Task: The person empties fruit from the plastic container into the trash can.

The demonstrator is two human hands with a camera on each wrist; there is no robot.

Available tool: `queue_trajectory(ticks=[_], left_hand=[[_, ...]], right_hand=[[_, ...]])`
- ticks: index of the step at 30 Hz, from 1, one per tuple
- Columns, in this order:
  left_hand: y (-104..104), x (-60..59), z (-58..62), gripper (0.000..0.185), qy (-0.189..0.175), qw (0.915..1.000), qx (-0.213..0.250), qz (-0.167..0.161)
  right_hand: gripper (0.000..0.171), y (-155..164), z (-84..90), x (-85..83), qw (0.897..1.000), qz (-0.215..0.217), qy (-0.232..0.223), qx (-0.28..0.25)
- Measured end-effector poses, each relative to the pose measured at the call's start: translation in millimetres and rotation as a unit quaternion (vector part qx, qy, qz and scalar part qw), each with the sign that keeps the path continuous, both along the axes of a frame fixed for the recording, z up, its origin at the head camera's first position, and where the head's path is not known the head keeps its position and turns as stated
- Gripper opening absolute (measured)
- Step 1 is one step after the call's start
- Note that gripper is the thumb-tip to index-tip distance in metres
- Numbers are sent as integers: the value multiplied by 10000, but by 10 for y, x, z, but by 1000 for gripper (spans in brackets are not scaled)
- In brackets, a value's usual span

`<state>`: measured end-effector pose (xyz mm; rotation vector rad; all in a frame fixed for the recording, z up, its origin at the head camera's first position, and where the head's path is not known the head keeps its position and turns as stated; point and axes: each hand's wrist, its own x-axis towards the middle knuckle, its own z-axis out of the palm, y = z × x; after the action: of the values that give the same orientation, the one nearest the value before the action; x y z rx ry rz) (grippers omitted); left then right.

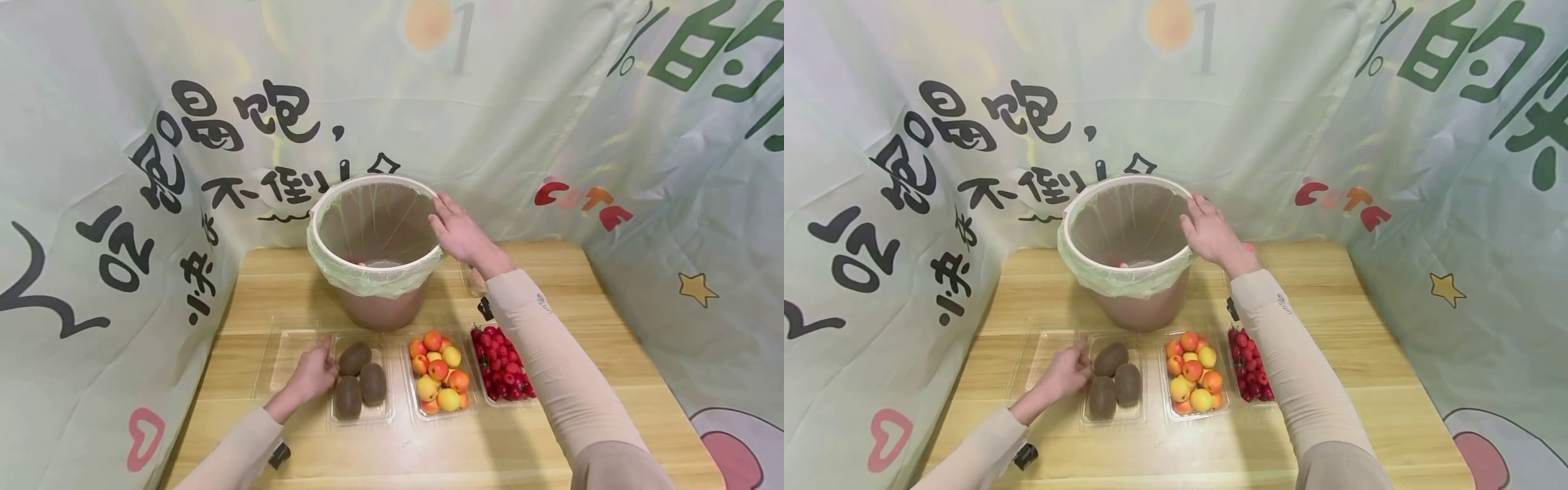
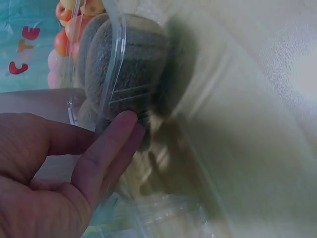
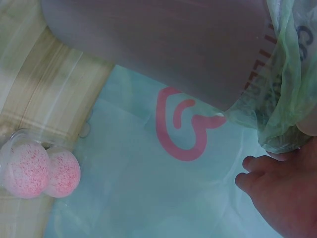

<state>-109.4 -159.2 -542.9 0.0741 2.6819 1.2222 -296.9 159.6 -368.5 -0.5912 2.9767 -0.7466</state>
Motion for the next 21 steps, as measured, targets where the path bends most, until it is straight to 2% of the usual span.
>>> queue_trajectory(ticks=[6, 12, 21], left_hand=[[17, 32, -34, 82, 45, 10000, 1, 5], [19, 49, -55, 79, 125, 9999, 32, 36], [20, 46, -20, 79, -406, 9968, 693, 43]], right_hand=[[67, -2, -3, 0, 10000, -9, 9, 13], [67, -10, -4, 11, 10000, -23, -23, 1], [67, -7, 8, 26, 10000, -24, -51, -50]])
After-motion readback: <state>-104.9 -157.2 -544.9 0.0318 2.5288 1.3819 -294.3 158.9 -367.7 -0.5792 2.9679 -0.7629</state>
